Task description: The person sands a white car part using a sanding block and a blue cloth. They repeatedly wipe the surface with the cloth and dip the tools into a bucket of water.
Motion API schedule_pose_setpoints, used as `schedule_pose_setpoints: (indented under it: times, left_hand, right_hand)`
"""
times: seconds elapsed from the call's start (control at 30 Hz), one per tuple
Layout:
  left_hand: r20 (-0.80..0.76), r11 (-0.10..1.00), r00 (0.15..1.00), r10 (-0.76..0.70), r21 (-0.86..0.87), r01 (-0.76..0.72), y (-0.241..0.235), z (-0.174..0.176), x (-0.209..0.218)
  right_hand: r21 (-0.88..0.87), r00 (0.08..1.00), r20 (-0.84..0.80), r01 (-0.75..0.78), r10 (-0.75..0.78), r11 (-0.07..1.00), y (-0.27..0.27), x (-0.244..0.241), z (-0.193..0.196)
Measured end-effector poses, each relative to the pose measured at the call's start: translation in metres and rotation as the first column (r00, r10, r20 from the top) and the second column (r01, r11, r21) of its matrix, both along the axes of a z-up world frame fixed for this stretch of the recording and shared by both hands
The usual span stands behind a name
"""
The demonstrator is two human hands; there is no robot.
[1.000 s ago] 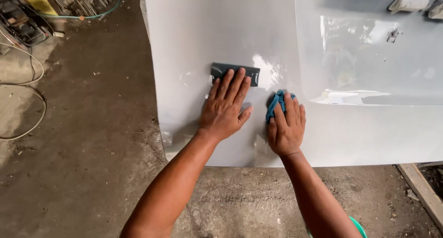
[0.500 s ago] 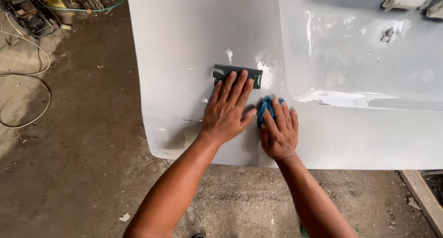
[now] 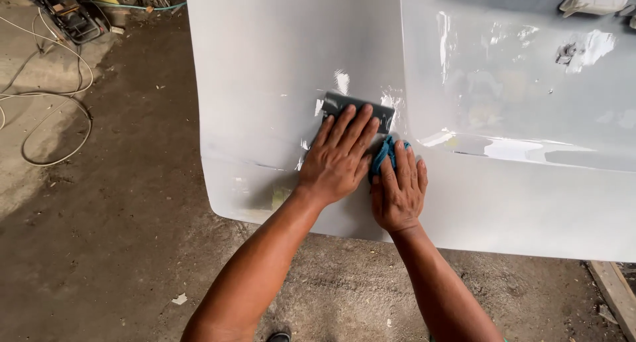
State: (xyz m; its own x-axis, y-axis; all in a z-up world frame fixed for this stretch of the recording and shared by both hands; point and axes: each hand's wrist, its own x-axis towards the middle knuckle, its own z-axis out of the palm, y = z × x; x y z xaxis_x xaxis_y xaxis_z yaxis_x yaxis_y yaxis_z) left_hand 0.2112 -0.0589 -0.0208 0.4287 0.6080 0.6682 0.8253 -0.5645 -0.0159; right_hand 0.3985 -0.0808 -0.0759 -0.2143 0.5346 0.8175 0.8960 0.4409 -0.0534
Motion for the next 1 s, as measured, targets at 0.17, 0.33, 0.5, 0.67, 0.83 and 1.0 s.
schedule_pose_setpoints:
  times: [0.17,0.33,0.5,0.67,0.83,1.0]
  left_hand:
    - [0.028,0.997,0.999,-0.026,-0.071,0.027,-0.035,-0.039,0.008]
    - [-0.008,0.994,0.999,-0.042,-0.102,0.041,-0.038,-0.066,0.01]
    - [0.056,1.0,0.998,-0.002,0.018,0.001,0.014,0.026,0.02]
    - [0.021,1.0,1.0,0.017,-0.023,-0.016,-0.002,-0.005,0.014]
    - [-0.038,0.994,0.998,0.059,-0.092,-0.062,-0.021,-0.089,-0.059]
    - [0.2,0.934,0.914,0.354,-0.123,-0.335,0.013,-0.051,-0.122]
  right_hand:
    - [0.036,0.99,-0.143,0.013,-0.008,0.999,0.004,0.002,-0.002]
    - [0.002,0.989,-0.148,-0.028,0.028,1.0,-0.002,0.006,-0.003]
    - [-0.014,0.991,-0.129,-0.02,0.018,1.0,0.001,0.005,-0.006]
    - [-0.032,0.993,-0.121,0.004,-0.008,0.999,-0.001,0.003,-0.004]
    - [-0.041,0.997,-0.066,0.027,-0.029,0.999,0.0,0.003,0.0]
    - [-0.057,0.996,-0.031,0.077,-0.079,0.995,0.002,-0.001,-0.001]
